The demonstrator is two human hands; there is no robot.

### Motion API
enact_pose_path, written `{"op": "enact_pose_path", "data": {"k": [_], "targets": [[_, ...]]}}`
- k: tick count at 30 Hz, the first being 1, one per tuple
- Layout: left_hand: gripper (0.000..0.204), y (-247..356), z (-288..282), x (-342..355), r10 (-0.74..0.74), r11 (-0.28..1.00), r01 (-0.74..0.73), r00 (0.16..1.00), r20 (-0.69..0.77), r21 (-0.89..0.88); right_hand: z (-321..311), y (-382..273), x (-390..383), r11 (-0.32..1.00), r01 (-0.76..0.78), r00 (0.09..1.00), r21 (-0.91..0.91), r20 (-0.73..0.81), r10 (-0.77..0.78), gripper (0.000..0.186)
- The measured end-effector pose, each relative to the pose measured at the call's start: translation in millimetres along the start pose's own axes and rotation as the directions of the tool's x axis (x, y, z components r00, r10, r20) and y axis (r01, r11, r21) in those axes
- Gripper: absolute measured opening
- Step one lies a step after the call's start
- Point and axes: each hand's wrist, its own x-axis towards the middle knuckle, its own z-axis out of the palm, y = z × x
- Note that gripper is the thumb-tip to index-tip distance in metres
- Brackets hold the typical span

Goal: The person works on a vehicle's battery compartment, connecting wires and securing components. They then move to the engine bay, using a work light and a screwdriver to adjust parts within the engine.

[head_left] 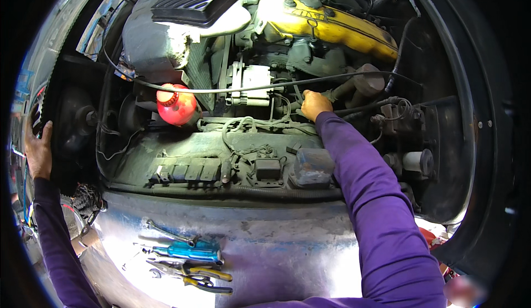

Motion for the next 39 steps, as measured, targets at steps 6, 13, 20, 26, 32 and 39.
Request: {"op": "enact_pose_path", "data": {"k": [6, 13, 20, 26, 32, 39], "targets": [[0.059, 10.1, 0.4, 1.0, -0.150, 0.965, 0.171, 0.982, 0.118, -0.197, -19.7, -6.3, -11.8, 0.945, 0.291, 0.956, -0.151, 0.080, -0.281, 0.047], [0.059, 44.2, -7.1, 3.0, -0.099, 0.987, 0.101, 0.995, 0.028, -0.122, -124.1, -30.1, -50.4, 0.920, 0.346, 0.916, 0.185, 0.146, -0.374, 0.043], [0.060, 62.5, -10.7, 4.4, -0.168, 0.965, 0.171, 0.985, 0.032, -0.197, -186.0, -43.4, -269.5, 0.832, 0.476, 0.801, 0.284, -0.530, -0.277, 0.020], [0.059, 72.4, -12.1, 6.5, -0.174, 0.954, 0.178, 0.984, 0.037, -0.242, -123.8, -88.5, -385.7, 0.709, 0.442, 0.857, 0.550, -0.492, -0.153, 0.024], [0.059, 76.1, -12.8, 8.9, -0.142, 0.955, 0.140, 0.990, 0.011, -0.262, -103.5, -85.1, -386.2, 0.678, 0.292, 0.881, 0.674, -0.466, 0.083, 0.023], [0.059, 65.2, -6.4, 8.6, -0.057, 0.980, 0.059, 0.998, 0.017, -0.192, -175.8, -50.3, -304.9, 0.762, 0.458, 0.690, 0.457, -0.723, 0.018, 0.017]]}}
